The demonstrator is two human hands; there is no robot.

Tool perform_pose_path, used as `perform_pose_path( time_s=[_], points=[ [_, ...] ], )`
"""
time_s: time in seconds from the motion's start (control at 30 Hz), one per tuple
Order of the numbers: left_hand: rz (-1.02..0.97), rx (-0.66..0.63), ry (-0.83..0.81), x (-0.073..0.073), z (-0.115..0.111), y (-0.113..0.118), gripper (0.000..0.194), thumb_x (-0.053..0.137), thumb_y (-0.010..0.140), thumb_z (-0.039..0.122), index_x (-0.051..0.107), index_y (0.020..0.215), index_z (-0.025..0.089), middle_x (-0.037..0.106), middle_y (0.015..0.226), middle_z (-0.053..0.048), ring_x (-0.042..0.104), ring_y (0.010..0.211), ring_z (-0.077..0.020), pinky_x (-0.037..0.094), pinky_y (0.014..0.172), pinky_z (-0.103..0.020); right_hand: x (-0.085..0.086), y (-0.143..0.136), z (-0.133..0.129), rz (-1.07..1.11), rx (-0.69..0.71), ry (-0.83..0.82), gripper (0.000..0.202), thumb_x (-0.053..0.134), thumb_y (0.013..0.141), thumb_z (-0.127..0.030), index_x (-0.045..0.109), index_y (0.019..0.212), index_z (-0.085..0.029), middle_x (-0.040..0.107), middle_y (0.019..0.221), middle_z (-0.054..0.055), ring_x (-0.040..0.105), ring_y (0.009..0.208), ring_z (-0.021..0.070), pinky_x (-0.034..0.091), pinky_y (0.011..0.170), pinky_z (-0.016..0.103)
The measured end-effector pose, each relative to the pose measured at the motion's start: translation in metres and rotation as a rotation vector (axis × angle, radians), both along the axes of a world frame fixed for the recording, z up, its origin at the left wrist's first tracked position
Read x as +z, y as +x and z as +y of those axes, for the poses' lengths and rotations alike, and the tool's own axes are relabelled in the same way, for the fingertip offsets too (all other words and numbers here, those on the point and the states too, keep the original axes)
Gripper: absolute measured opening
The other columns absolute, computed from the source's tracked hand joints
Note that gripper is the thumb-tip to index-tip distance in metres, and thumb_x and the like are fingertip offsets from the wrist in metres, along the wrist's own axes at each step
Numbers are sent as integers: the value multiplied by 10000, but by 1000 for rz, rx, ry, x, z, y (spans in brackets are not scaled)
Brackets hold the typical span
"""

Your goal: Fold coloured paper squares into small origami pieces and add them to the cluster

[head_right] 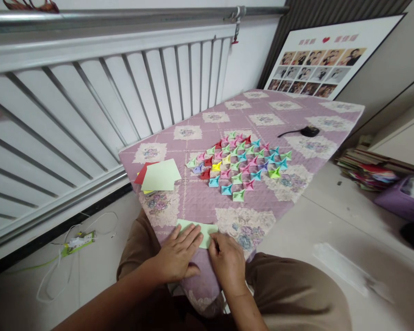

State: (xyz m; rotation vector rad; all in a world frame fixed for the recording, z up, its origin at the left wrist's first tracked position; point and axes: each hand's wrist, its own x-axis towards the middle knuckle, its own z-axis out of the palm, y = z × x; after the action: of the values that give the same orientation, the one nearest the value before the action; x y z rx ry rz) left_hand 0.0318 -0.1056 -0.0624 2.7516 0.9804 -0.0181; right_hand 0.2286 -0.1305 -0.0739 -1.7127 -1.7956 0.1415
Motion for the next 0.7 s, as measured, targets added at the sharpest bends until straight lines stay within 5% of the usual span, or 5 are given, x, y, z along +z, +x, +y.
perform_pose_path(
  time_s=[0.7],
  points=[
    [17, -1, -20, 4, 2, 1, 885, 378, 850, 683, 99, 1497, 146, 53, 1571, -132, 42, 1445, -297, 62, 1141, -561, -1, -2, 1, -54, -27, -7, 197, 468, 867, -247, 659, 873, -198, 664, 741, 38, 598, 711, 189, 413, 710, 300]
  ],
)
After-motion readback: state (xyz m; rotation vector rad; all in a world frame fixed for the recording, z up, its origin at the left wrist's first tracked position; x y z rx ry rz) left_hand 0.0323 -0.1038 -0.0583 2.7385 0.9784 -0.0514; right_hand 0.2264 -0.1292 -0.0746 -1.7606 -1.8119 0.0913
